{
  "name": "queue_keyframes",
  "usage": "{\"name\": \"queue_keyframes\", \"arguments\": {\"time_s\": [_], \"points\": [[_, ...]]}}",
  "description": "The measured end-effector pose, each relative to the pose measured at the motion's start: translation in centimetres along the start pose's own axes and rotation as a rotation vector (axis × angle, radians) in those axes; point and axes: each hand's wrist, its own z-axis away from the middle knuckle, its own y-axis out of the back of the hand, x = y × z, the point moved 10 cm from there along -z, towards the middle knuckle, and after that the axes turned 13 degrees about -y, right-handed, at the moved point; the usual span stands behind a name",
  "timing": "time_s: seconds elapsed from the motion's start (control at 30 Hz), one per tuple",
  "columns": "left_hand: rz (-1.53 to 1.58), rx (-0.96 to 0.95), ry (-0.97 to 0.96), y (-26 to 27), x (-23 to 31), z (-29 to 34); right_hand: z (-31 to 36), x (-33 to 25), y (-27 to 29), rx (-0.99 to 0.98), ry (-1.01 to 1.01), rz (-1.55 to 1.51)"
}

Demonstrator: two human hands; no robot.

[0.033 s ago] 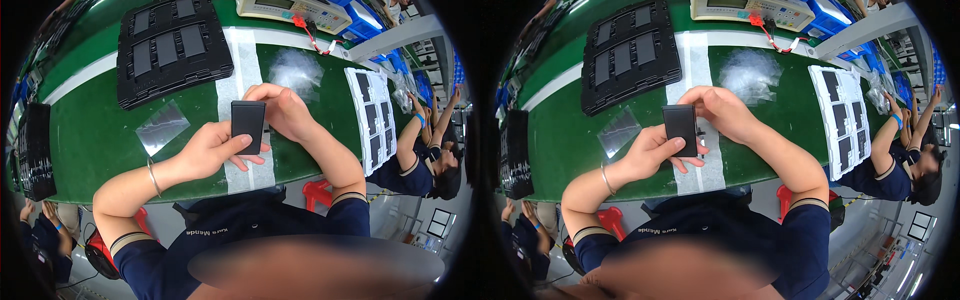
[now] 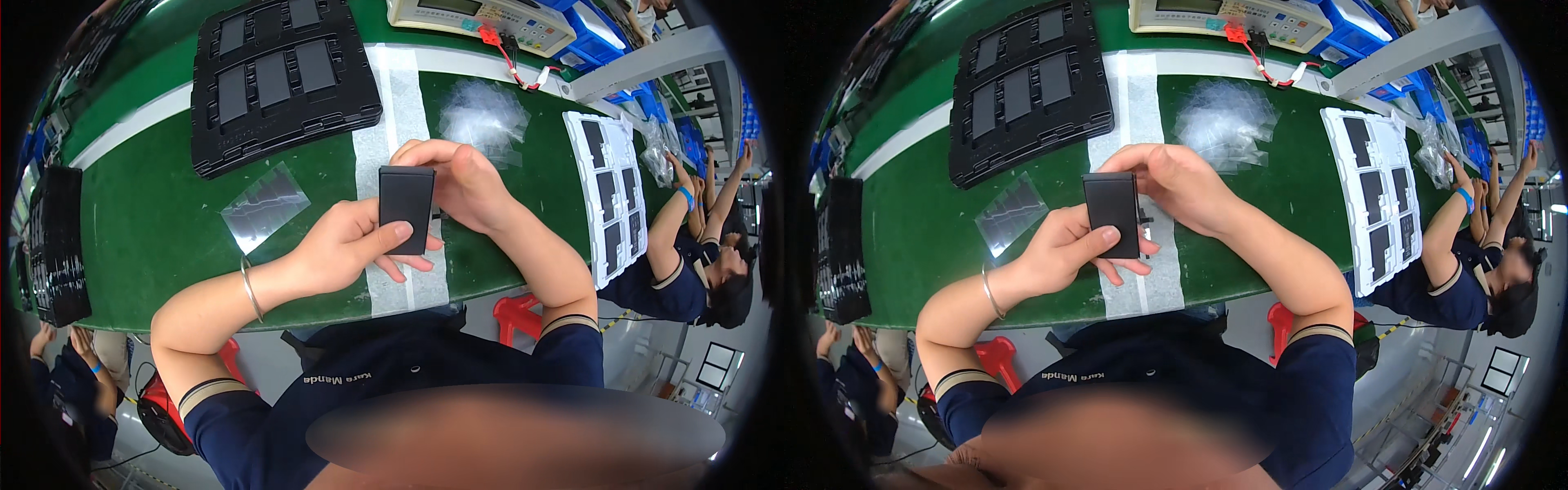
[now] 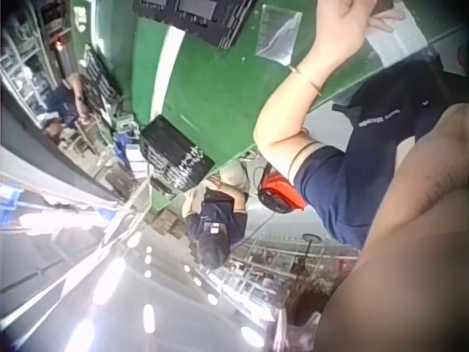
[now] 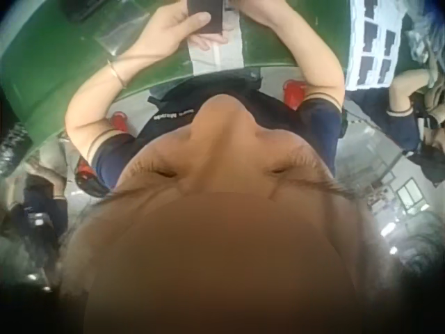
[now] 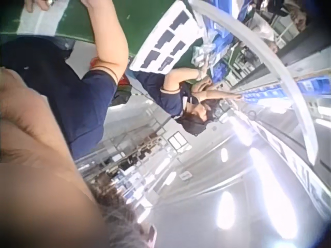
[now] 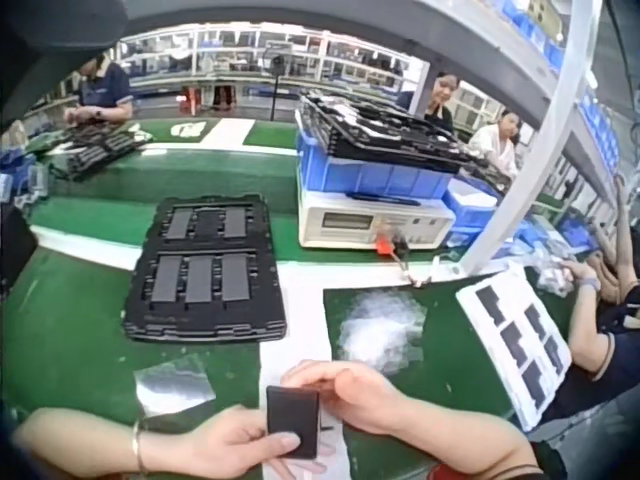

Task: The recorder is assembling small electronic components, specifically attaching a small plastic or rubber part to a larger rectangular component on a factory assembly line.

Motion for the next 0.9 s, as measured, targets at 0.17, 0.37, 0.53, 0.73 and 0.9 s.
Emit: {"name": "queue_keyframes", "arguments": {"time_s": [0.17,0.37,0.53,0.73,0.9], "points": [[0.066,-0.044,-0.006,-0.9,-0.1,0.0,0.0,0.5,-1.3,-0.089,-0.077,-0.099],[0.072,-0.084,0.024,-1.2,0.1,0.1,0.2,1.6,-1.8,-0.101,-0.111,-0.167],[-0.021,-0.012,-0.07,-0.2,0.4,-0.1,0.0,0.3,-2.4,-0.127,-0.077,-0.261],[-0.257,0.023,-0.007,0.7,-0.2,-0.1,0.6,-2.2,0.5,0.264,0.058,0.602],[-0.255,0.028,0.026,1.0,-0.6,-0.4,2.0,-5.5,-2.4,0.331,0.525,1.139]]}}
